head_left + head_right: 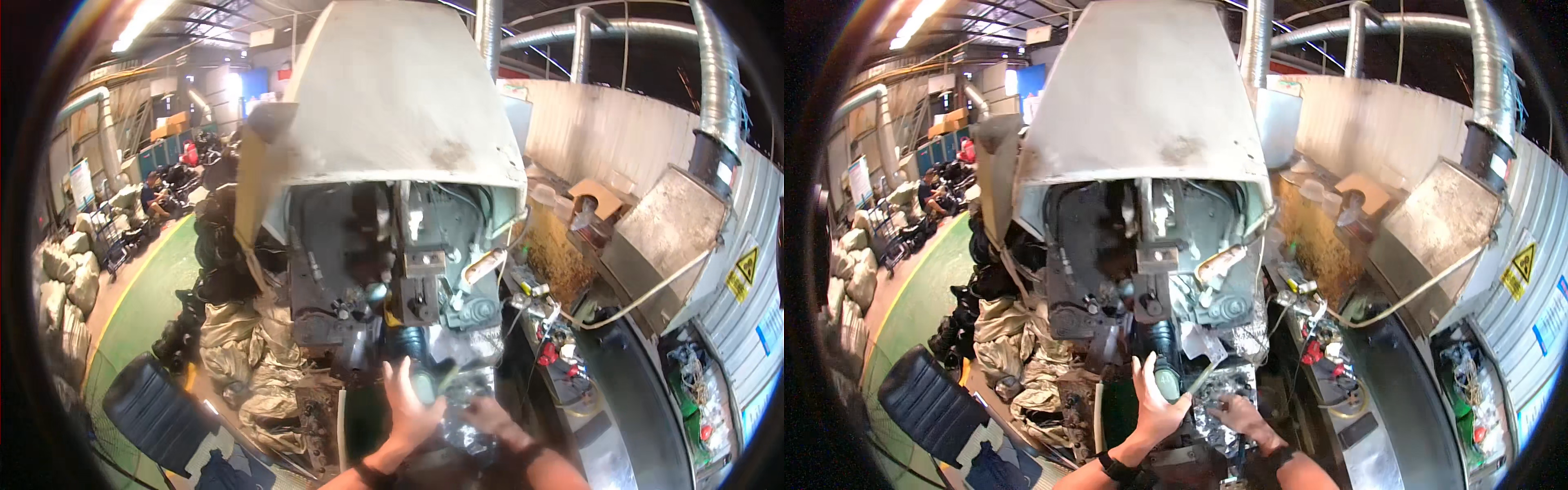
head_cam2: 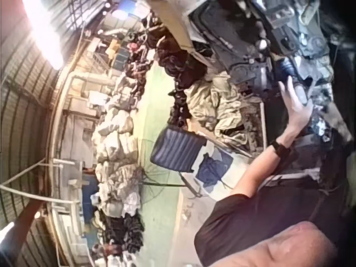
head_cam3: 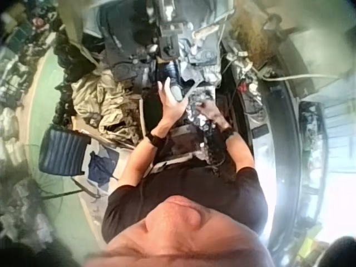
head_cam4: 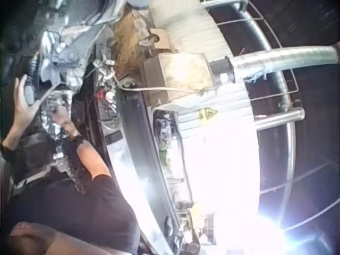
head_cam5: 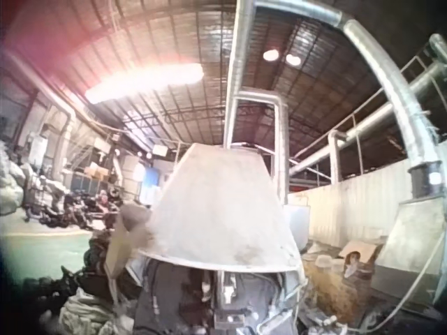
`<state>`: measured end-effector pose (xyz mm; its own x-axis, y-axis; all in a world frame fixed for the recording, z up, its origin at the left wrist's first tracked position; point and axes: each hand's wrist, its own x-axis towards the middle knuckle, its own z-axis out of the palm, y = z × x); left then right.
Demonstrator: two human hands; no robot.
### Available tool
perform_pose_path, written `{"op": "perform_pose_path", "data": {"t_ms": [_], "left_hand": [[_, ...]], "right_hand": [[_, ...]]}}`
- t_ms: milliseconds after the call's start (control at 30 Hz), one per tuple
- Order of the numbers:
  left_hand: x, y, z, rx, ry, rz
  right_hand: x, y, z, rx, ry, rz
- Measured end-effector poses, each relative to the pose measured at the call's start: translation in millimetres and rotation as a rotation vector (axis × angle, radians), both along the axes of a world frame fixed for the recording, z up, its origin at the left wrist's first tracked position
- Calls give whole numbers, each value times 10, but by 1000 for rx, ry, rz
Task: Operating a shoe lasting machine to shape the shoe upper over the last.
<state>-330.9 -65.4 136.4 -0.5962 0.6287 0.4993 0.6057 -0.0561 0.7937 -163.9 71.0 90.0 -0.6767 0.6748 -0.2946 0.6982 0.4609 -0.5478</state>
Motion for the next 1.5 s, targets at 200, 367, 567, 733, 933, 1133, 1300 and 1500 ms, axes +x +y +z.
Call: {"op": "perform_pose_path", "data": {"t_ms": [200,367,567,733,933,1133,1300,1500], "left_hand": [[12,39,-93,49,-24,8],[25,30,-123,36,-52,14],[17,21,-119,20,-81,9],[-5,34,-141,19,-86,-28],[-13,64,-238,55,-122,-23],[-8,41,-226,84,-157,-29],[1,24,-207,75,-117,-15],[4,38,-228,92,-153,-26]], "right_hand": [[-2,37,-204,55,123,-25],[6,54,-349,69,89,-70],[23,32,-276,48,154,-74],[12,23,-255,75,208,-22],[-4,10,-307,151,256,-75],[32,-43,-155,119,287,-74],[29,-60,-109,102,280,-80],[34,-71,-100,64,295,-118]]}}
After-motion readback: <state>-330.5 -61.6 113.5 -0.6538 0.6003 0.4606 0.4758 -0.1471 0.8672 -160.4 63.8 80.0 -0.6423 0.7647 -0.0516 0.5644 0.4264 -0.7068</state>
